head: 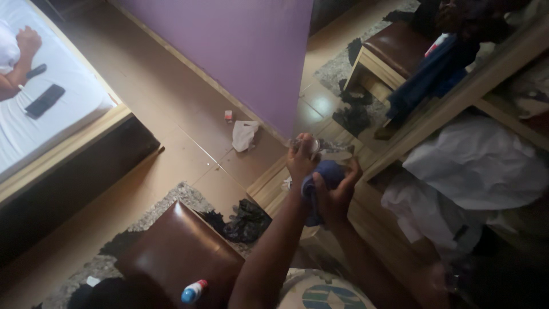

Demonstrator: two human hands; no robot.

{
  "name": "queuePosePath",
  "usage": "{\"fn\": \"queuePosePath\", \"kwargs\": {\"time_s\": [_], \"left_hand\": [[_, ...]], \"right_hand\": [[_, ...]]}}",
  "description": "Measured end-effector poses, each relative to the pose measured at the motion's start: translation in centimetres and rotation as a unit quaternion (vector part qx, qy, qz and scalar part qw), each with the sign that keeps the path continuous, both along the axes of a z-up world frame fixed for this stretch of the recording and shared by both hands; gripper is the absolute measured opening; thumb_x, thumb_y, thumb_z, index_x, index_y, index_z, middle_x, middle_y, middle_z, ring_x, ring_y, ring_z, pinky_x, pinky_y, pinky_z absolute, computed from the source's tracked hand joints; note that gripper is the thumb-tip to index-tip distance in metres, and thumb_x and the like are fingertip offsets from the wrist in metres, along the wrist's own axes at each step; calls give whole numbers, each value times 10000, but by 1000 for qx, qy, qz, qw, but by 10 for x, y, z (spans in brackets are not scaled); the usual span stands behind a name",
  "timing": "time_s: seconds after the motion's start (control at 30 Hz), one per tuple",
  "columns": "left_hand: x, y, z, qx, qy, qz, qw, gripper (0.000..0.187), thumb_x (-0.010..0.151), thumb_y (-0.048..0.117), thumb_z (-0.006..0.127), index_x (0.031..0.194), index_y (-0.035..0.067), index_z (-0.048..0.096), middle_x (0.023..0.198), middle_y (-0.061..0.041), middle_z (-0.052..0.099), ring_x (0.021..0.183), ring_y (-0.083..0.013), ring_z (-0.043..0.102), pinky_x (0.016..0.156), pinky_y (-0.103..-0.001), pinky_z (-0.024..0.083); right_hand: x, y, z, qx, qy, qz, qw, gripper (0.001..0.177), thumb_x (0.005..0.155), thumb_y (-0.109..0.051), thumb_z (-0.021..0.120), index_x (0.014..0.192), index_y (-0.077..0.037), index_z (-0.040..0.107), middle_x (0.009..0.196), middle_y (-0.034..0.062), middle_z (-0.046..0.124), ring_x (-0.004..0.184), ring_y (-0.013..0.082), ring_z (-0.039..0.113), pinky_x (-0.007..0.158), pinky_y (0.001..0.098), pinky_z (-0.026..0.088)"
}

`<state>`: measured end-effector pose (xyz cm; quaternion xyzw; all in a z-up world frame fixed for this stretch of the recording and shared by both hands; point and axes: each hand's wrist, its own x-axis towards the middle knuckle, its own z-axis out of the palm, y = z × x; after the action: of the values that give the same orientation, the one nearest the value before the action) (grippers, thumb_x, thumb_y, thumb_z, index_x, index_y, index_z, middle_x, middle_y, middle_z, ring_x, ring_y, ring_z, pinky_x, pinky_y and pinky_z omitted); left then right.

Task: The person organizes items on a wooden shelf in a bedroom. They pick up a blue cloth, a patterned bag, and small boxes, placing them onto the shelf.

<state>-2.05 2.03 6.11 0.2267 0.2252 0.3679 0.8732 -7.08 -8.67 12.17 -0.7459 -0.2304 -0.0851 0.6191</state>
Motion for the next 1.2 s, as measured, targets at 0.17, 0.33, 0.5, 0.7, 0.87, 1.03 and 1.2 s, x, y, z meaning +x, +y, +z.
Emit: {"fn": "queuePosePath", "kwargs": {"time_s": [0.17, 0.33, 0.5, 0.7, 0.87, 1.03, 1.2], "left_hand": [[-18, 4, 15, 8, -38, -81, 996, 360, 976, 266, 681, 1251, 52, 592, 1064, -116, 679, 940, -230, 651, 794, -366, 528], [-17, 7, 36, -50, -83, -139, 986, 428, 1000, 290, 614, 1356, 64, 537, 1143, -170, 664, 1029, -304, 654, 885, -438, 539], [-14, 11, 56, -82, -146, -105, 980, 376, 1038, 283, 537, 1304, 23, 483, 1146, -117, 681, 1062, -298, 683, 918, -464, 571], [-28, 5, 73, 71, -150, -112, 980, 398, 1156, 373, 484, 1338, 19, 500, 936, -124, 613, 845, -272, 618, 724, -394, 524], [-39, -18, 89, 74, -63, -181, 979, 491, 1094, 463, 439, 1394, 79, 503, 1000, -102, 611, 873, -228, 610, 727, -372, 530], [-40, -32, 89, 522, 102, -10, 847, 394, 1096, 318, 543, 1389, 54, 535, 1315, -151, 589, 1207, -294, 593, 1011, -387, 494], [-34, -42, 85, 327, 83, -158, 928, 381, 1090, 306, 455, 1342, 49, 579, 1286, -138, 621, 1194, -238, 605, 1029, -330, 489]], "right_hand": [[9, 4, -3, -10, 1, -37, 999, 956, 850, -321, 840, 1549, 8, 277, 1438, 238, 497, 1306, 333, 533, 1111, 429, 438], [13, -3, 1, 63, 99, -18, 993, 923, 841, -312, 828, 1523, -26, 277, 1394, 179, 506, 1250, 299, 541, 1061, 399, 462], [1, -35, 22, 13, 265, -85, 960, 812, 781, -425, 778, 1416, -89, 399, 1210, 118, 559, 1050, 261, 597, 878, 425, 526], [2, -76, 82, -44, 116, -78, 989, 547, 925, -504, 690, 1238, -75, 557, 1100, 105, 583, 979, 224, 566, 859, 368, 487], [42, -57, 136, -55, -76, -66, 993, 474, 924, -418, 779, 1163, -58, 585, 1060, 93, 612, 951, 222, 605, 841, 382, 523], [38, -11, 126, -181, -286, -33, 940, 351, 1005, -327, 776, 1199, -78, 622, 1128, 137, 648, 1047, 331, 651, 907, 454, 555], [43, -17, 121, -284, -273, -85, 915, 393, 907, -347, 791, 1163, -84, 649, 1096, 184, 666, 992, 384, 655, 792, 492, 540]]}}
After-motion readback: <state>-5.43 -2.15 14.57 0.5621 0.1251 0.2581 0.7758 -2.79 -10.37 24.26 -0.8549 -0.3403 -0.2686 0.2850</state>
